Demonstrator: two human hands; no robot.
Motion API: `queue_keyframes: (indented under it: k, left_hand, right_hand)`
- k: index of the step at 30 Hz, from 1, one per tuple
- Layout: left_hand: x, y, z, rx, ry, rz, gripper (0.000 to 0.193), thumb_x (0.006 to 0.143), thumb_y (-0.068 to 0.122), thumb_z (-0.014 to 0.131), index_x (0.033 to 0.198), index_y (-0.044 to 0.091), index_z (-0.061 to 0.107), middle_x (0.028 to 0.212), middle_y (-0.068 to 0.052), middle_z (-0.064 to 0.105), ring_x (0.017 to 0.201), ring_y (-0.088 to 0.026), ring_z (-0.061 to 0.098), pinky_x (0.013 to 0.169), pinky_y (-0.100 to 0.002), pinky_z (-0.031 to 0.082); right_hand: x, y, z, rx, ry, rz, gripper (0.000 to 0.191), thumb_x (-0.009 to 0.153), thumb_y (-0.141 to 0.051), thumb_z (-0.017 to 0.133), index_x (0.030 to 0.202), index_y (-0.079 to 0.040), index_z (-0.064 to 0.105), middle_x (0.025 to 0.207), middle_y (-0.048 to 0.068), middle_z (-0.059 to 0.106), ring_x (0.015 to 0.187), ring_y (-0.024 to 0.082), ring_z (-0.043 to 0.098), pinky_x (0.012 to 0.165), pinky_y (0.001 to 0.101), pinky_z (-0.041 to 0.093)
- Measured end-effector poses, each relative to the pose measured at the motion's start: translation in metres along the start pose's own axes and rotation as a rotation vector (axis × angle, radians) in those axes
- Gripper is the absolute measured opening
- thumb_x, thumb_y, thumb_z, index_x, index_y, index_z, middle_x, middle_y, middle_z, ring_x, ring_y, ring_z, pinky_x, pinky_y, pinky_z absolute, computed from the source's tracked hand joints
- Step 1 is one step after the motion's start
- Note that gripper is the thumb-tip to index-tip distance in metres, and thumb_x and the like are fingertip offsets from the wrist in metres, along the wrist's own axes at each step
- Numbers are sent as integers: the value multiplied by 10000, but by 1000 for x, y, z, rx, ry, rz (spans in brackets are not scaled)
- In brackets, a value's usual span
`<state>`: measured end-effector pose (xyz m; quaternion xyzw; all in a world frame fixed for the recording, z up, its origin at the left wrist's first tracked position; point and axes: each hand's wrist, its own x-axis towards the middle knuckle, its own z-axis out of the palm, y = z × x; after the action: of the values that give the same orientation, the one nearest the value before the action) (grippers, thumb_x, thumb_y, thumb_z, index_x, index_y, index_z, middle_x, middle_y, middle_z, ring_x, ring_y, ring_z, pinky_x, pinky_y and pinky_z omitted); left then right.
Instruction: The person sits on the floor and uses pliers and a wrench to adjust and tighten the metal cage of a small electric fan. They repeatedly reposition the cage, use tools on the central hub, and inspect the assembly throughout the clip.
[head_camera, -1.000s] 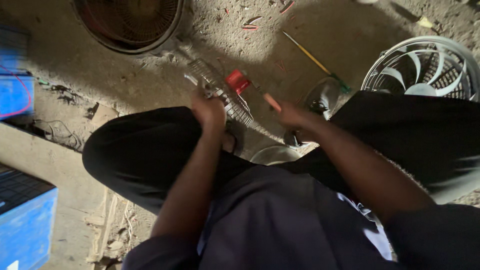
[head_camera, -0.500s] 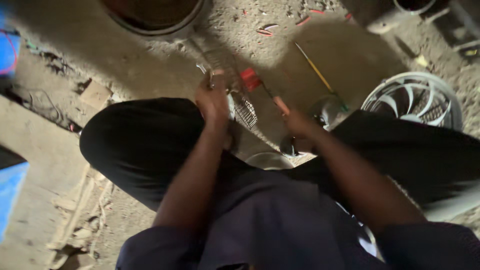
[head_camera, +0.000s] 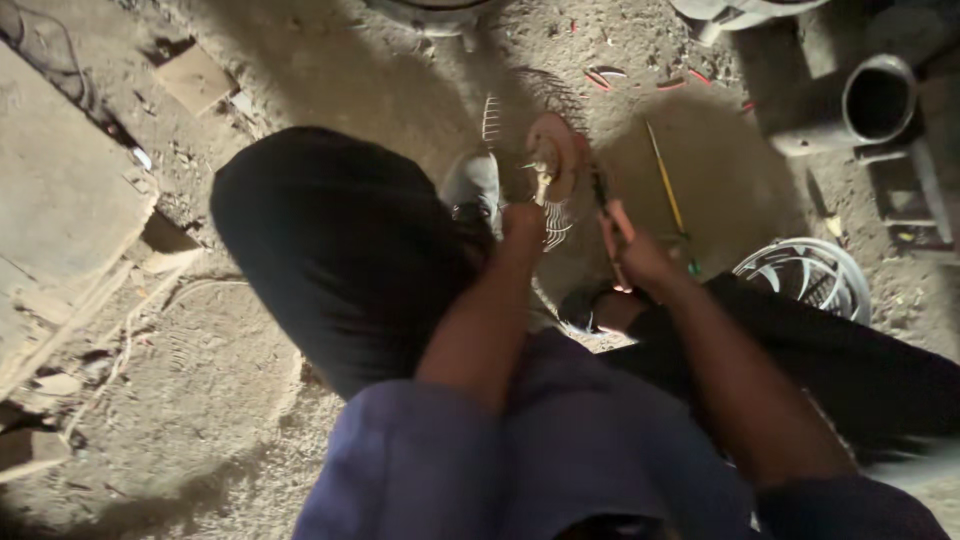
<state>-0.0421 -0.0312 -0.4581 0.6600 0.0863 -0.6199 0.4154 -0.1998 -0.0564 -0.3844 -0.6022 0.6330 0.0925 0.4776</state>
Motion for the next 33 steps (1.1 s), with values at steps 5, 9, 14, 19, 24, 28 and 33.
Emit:
queue_keyframes:
  k: [5, 9, 14, 19, 24, 28, 33]
  left_hand:
    - [-7, 14, -16, -6, -101, -44, 207, 960, 183, 660, 1081, 16, 644, 936, -139, 666, 801, -248, 627, 684, -417, 531]
    - [-6, 20, -23, -3, -159, -62, 175, 956, 189, 656, 1032, 32, 647, 893, -125, 653, 768, -248, 616, 645, -426, 529]
    - [2, 18, -21, 4, -204, -88, 147, 950, 196, 651, 969, 51, 651, 840, -109, 637, 728, -247, 601, 596, -437, 526]
    - [9, 12, -18, -29, -261, -105, 139, 945, 203, 646, 907, 70, 655, 787, -92, 622, 687, -246, 586, 547, -448, 524]
    - [15, -1, -22, -123, -328, -59, 167, 984, 215, 560, 928, 74, 631, 757, -73, 598, 641, -194, 551, 515, -381, 451]
    - [30, -14, -18, -66, -362, 68, 162, 961, 171, 574, 932, 29, 647, 734, -104, 593, 602, -214, 540, 520, -418, 445]
    - [39, -22, -1, 798, -102, 595, 206, 965, 207, 584, 989, 28, 682, 846, -165, 671, 764, -310, 640, 665, -464, 514]
  right_hand:
    - [10, 0, 2, 49, -87, 49, 818, 886, -31, 517, 1597, -394, 341, 843, 111, 630, 690, 199, 596, 597, 352, 491]
    - [16, -1, 5, 39, -56, 118, 792, 863, 20, 540, 1560, -335, 420, 908, 55, 639, 716, 189, 655, 587, 379, 559]
    - [12, -4, -3, 294, -291, -10, 758, 834, 54, 552, 1536, -172, 378, 904, 104, 571, 708, 230, 588, 545, 378, 518]
    - [8, -12, -8, 299, -274, 94, 1019, 767, 29, 518, 1638, -367, 169, 877, 99, 604, 700, 233, 599, 572, 361, 508]
    - [14, -7, -12, 311, -262, 23, 806, 749, 41, 577, 1510, -153, 392, 977, 96, 646, 820, 208, 663, 669, 361, 558]
    - [14, -2, -13, 348, -279, 22, 498, 808, 13, 598, 1303, 44, 552, 945, 160, 649, 722, 259, 652, 598, 390, 537]
    - [10, -1, -15, 313, -252, 65, 765, 763, 1, 568, 1498, -144, 418, 906, 134, 629, 633, 224, 601, 525, 371, 501]
